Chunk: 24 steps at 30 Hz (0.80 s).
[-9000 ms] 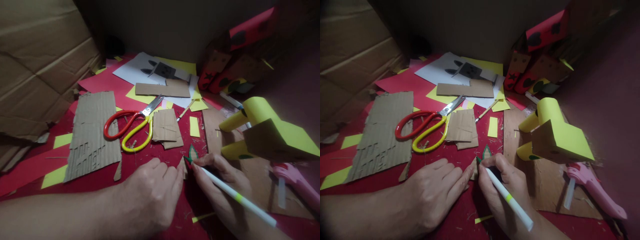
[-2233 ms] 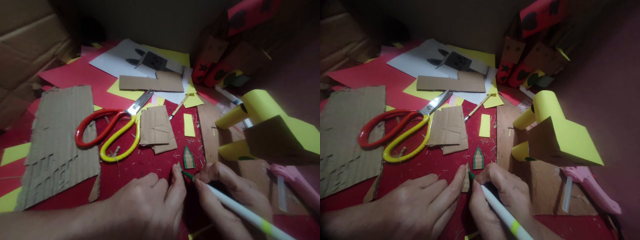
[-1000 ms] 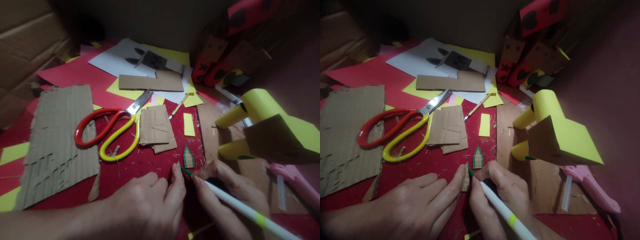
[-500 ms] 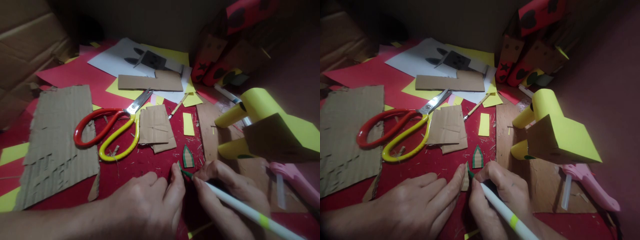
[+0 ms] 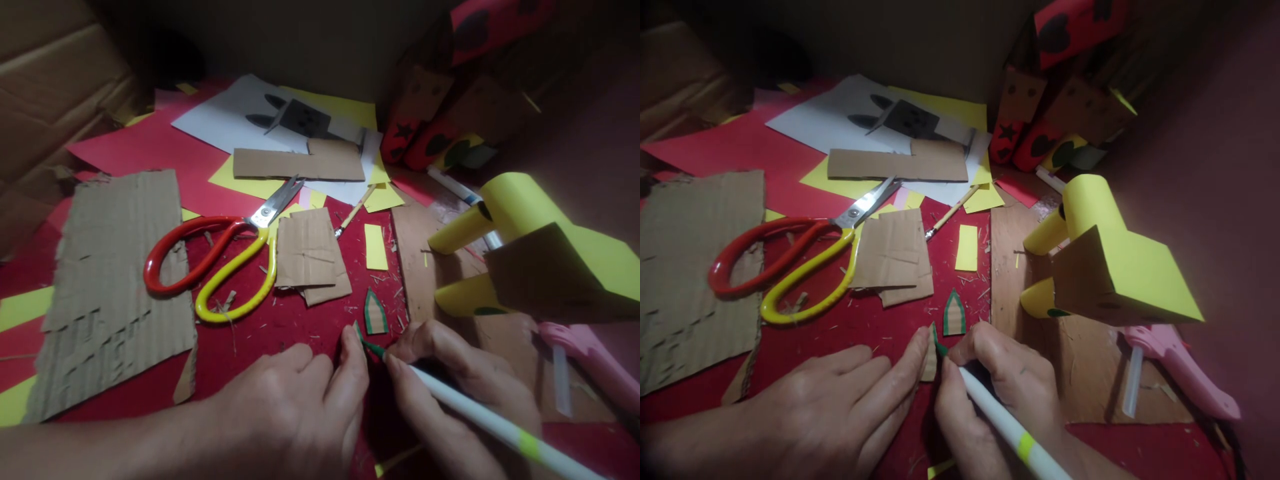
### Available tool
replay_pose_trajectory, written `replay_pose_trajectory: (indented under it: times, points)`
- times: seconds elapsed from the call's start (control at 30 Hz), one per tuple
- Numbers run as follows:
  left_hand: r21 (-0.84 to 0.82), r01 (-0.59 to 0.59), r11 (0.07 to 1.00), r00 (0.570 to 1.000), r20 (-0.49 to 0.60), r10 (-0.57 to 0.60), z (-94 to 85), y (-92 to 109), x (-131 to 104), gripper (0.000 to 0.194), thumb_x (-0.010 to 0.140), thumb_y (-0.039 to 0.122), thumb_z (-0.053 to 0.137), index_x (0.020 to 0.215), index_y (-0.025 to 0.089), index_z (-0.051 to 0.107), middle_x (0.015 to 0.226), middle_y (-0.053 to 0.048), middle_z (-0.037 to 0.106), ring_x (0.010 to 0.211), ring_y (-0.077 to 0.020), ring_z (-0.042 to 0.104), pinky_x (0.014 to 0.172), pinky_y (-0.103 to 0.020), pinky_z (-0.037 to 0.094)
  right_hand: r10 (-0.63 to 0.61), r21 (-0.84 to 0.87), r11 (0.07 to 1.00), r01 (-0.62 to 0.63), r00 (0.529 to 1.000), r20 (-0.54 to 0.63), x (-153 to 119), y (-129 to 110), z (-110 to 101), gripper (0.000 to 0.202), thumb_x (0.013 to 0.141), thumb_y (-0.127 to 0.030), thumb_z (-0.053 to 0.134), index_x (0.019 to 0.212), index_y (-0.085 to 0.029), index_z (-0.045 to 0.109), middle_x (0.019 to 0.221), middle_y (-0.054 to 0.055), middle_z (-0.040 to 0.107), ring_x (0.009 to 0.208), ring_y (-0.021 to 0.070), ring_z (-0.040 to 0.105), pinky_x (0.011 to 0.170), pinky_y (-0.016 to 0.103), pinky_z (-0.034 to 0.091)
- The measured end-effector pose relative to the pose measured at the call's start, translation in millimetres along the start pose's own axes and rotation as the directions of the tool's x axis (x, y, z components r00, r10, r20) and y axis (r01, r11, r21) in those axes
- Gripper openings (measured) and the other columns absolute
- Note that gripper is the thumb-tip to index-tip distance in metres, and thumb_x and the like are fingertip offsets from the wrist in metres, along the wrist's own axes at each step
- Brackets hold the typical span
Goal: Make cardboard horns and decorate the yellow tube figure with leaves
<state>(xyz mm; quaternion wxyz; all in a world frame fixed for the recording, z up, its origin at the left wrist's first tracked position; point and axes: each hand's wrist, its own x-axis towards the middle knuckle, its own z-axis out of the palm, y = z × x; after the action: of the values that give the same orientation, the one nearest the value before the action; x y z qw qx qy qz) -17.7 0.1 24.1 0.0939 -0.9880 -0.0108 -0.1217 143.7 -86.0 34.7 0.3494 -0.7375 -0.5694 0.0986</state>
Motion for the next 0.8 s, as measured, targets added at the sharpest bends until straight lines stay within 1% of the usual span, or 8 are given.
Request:
replay_pose_trajectory:
  times: [0.13, 0.3, 0.4, 0.5, 0.57, 0.67, 0.73, 0.8]
  points:
    - [-0.007, -0.003, 1.0, 1.0, 0.002, 0.003, -0.5, 0.1, -0.9, 0.031, 0.091, 0.009, 0.04, 0.108, 0.008, 0.066, 0.109, -0.015, 0.073, 0.064, -0.0204, 0.068, 0.048, -0.03, 0.048, -0.008, 0.034, 0.999, 0.006, 0.999, 0.05, 0.0, 0.0, -2.6, 0.023, 0.079, -0.017, 0.052, 0.057, -0.022, 0.05, 0.045, -0.008, 0.049, 0.035, 0.0048, 0.042, 0.031, 0.014, 0.031]
    - [-0.004, 0.013, 1.0, 1.0, 0.004, -0.013, -2.5, 2.3, -0.9, 0.033, 0.092, 0.008, 0.036, 0.107, 0.009, 0.066, 0.108, -0.013, 0.073, 0.063, -0.019, 0.067, 0.048, -0.03, 0.048, 0.041, 0.036, 0.998, -0.042, 0.999, 0.018, -0.3, 1.6, -1.9, 0.02, 0.079, -0.019, 0.055, 0.059, -0.022, 0.053, 0.045, -0.007, 0.05, 0.037, 0.0061, 0.044, 0.032, 0.015, 0.031]
    - [0.009, 0.023, 1.0, 1.0, 0.0, -0.023, -1.8, 2.6, -0.5, 0.034, 0.093, 0.008, 0.037, 0.109, 0.009, 0.066, 0.109, -0.012, 0.073, 0.063, -0.0185, 0.067, 0.047, -0.03, 0.047, 0.022, -0.01, 1.0, -0.022, 1.0, 0.003, -0.7, 1.7, 0.0, 0.019, 0.079, -0.02, 0.056, 0.061, -0.022, 0.054, 0.047, -0.007, 0.052, 0.036, 0.0058, 0.046, 0.032, 0.015, 0.032]
    - [0.014, 0.02, 1.0, 1.0, -0.021, -0.02, -0.2, 2.3, 0.4, 0.034, 0.092, 0.008, 0.036, 0.11, 0.009, 0.066, 0.11, -0.012, 0.073, 0.064, -0.0183, 0.067, 0.048, -0.03, 0.047, 0.006, -0.041, 0.999, -0.006, 1.0, 0.014, -0.8, 1.1, 0.1, 0.018, 0.079, -0.019, 0.054, 0.061, -0.022, 0.054, 0.046, -0.007, 0.052, 0.034, 0.0051, 0.046, 0.031, 0.015, 0.032]
    - [0.013, 0.023, 1.0, 1.0, -0.015, -0.023, 0.8, 2.2, 1.0, 0.035, 0.092, 0.007, 0.035, 0.11, 0.009, 0.066, 0.109, -0.012, 0.073, 0.064, -0.0186, 0.067, 0.048, -0.03, 0.047, -0.003, -0.051, 0.999, 0.004, 1.0, 0.027, -0.6, 0.8, -1.2, 0.019, 0.078, -0.017, 0.052, 0.059, -0.022, 0.052, 0.045, -0.007, 0.051, 0.033, 0.0047, 0.045, 0.031, 0.014, 0.032]
    - [0.001, 0.013, 1.0, 1.0, -0.016, -0.013, 0.6, 2.5, 0.6, 0.037, 0.093, 0.007, 0.033, 0.107, 0.009, 0.066, 0.108, -0.013, 0.073, 0.063, -0.0184, 0.066, 0.048, -0.031, 0.047, -0.017, -0.04, 0.999, 0.019, 0.999, 0.047, 0.1, 0.7, -3.9, 0.021, 0.077, -0.016, 0.05, 0.057, -0.022, 0.051, 0.044, -0.007, 0.051, 0.034, 0.005, 0.045, 0.031, 0.014, 0.032]
    - [0.0, 0.026, 1.0, 1.0, 0.001, -0.026, -0.6, 2.6, -0.8, 0.037, 0.093, 0.007, 0.032, 0.108, 0.008, 0.066, 0.108, -0.013, 0.073, 0.063, -0.0186, 0.066, 0.049, -0.031, 0.047, -0.001, -0.017, 1.0, 0.002, 0.999, 0.048, 0.3, 0.8, -4.8, 0.021, 0.077, -0.017, 0.051, 0.057, -0.022, 0.052, 0.045, -0.007, 0.052, 0.035, 0.0054, 0.045, 0.031, 0.014, 0.031]
    - [-0.005, 0.038, 0.999, 0.999, -0.003, -0.038, -2.1, 2.5, -2.7, 0.039, 0.093, 0.007, 0.031, 0.109, 0.008, 0.066, 0.107, -0.013, 0.073, 0.063, -0.0187, 0.066, 0.05, -0.031, 0.048, 0.024, -0.003, 1.0, -0.024, 0.999, 0.033, 0.0, 0.7, -4.4, 0.02, 0.077, -0.018, 0.053, 0.058, -0.022, 0.053, 0.045, -0.007, 0.051, 0.035, 0.0057, 0.044, 0.03, 0.014, 0.03]
